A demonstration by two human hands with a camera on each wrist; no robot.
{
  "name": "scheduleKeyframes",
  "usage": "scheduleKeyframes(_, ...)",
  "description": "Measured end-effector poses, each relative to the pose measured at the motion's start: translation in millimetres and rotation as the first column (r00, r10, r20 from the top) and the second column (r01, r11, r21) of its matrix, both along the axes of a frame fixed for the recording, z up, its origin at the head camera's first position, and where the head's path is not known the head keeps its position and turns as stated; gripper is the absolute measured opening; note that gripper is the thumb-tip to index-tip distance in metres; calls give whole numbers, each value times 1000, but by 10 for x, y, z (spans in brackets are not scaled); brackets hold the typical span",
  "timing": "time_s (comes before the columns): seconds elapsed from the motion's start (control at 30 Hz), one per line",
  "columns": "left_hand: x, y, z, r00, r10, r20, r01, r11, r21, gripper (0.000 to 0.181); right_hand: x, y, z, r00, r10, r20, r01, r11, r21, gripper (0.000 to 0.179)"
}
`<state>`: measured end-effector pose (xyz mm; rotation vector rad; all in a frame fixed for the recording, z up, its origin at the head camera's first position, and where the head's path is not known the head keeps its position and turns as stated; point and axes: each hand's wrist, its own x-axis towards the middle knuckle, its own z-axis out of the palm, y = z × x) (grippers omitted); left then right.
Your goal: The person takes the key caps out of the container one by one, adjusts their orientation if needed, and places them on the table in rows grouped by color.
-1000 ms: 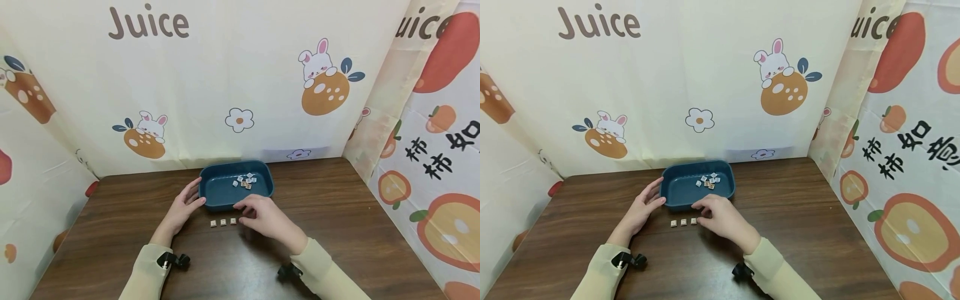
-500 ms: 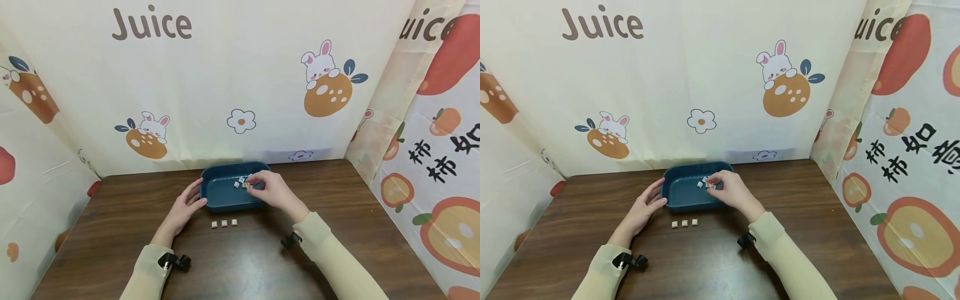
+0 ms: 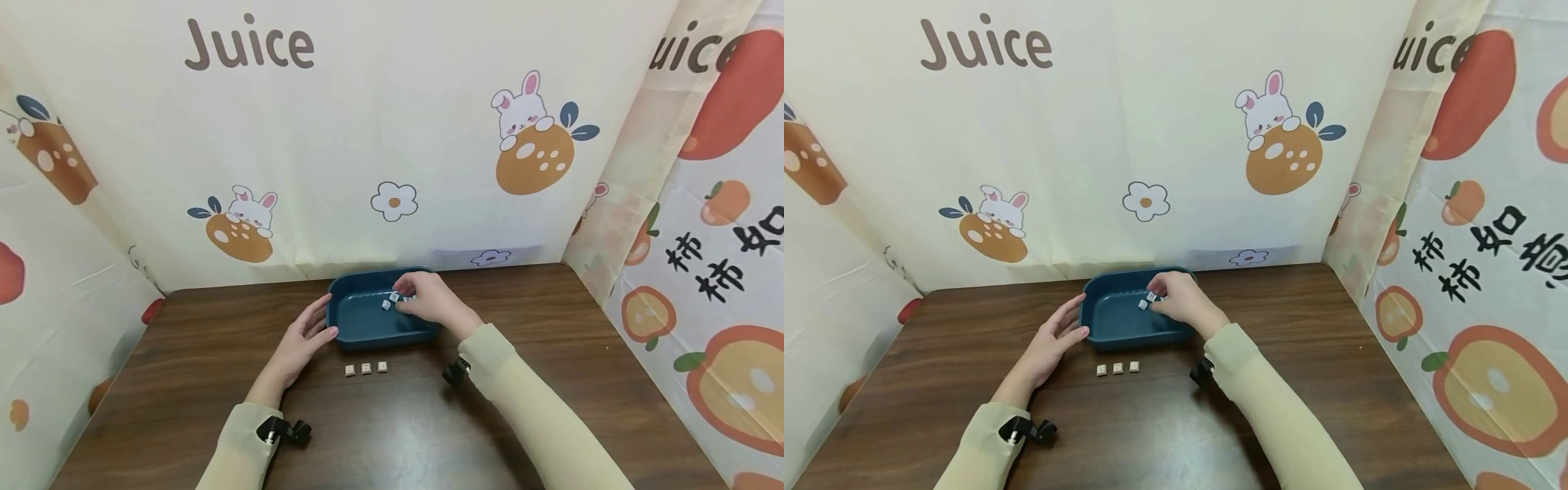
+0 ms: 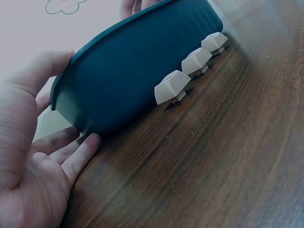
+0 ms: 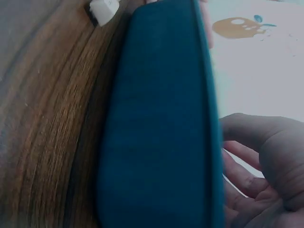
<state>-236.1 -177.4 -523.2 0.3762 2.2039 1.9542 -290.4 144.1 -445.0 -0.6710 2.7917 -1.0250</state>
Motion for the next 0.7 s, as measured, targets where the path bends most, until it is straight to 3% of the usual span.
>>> scheduleKeyframes(0.23, 13, -3, 3, 1000, 1, 2, -1, 1000, -6, 72, -138, -57, -171, 999, -29, 21, 29, 1000, 2, 27)
scheduleKeyframes(0.7, 11, -18, 2, 1000, -1, -2, 1, 1000, -7, 72, -190, -143, -328, 993, -95, 70, 96, 995, -16, 24)
